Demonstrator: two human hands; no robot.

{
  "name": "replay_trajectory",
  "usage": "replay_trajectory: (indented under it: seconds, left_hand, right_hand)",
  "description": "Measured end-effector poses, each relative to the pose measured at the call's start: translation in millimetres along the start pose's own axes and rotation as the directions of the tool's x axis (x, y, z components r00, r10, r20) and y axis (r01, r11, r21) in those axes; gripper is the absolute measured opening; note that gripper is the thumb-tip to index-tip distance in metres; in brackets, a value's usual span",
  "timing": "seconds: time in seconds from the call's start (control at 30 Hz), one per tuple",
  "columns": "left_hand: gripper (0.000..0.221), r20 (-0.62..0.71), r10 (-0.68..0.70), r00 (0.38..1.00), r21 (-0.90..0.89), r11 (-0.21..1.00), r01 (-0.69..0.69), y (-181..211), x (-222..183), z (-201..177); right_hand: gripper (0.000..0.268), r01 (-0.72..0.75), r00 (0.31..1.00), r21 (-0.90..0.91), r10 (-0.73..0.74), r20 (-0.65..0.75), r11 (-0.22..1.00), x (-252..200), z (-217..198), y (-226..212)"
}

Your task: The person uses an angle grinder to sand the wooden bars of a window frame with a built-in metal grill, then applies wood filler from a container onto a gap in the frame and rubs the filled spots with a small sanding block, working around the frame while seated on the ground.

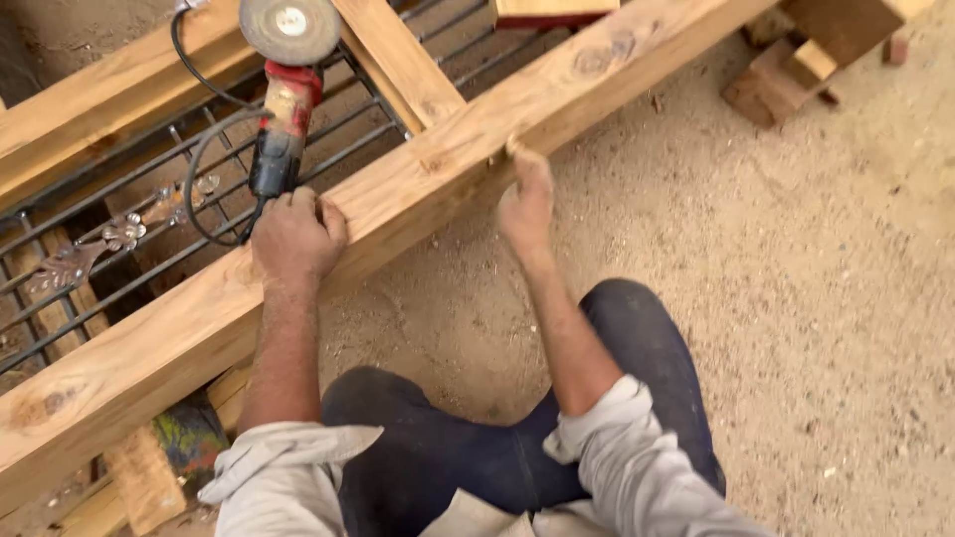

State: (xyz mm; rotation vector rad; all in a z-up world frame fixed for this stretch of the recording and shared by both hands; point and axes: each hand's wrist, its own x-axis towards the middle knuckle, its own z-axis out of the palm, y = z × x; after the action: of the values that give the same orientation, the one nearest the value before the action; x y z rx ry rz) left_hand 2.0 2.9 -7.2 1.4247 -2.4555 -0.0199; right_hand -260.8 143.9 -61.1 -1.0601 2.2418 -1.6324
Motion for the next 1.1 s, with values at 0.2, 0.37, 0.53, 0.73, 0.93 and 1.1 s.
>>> replay_trajectory:
  seconds: [0.2,0.37,0.53,0.73,0.93,1.1]
  left_hand:
    - [0.026,0.053,0.009,0.999,0.019,1.0,-0.01,1.1,6.5,-1.8]
    - [0.028,0.083,-0.022,0.996,0.0,1.0,0.022,4.4,-0.1,-3.4]
    - [0.029,0.054,-0.025,0.998,-0.003,1.0,0.025,2.2,5.3,-5.4]
    - [0.028,0.1,-0.022,0.995,0.043,0.999,0.018,4.6,4.9,-6.0]
    - [0.026,0.117,-0.078,0.99,0.033,0.997,0.075,7.9,2.0,-9.7]
    - [0.026,0.125,-0.096,0.987,-0.018,0.995,0.1,-0.5,3.5,1.5]
  right_hand:
    - [0.057,-0.211,0.966,-0.044,0.215,0.144,0.977,-33.1,28.6,-13.2]
    - [0.057,0.002,0.955,-0.142,0.04,0.294,0.99,-36.8,18.8,20.7]
    - [0.047,-0.008,1.0,-0.226,0.012,0.015,0.974,8.8,-9.7,46.3]
    - [0.047,-0.053,0.992,-0.135,0.068,0.11,0.989,-14.5,12.8,42.3]
    - [0.048,0.147,0.968,-0.132,-0.115,0.224,0.98,-32.8,27.1,70.2]
    - [0.072,-0.214,0.975,0.25,0.192,0.111,0.944,-54.4,40.0,14.8]
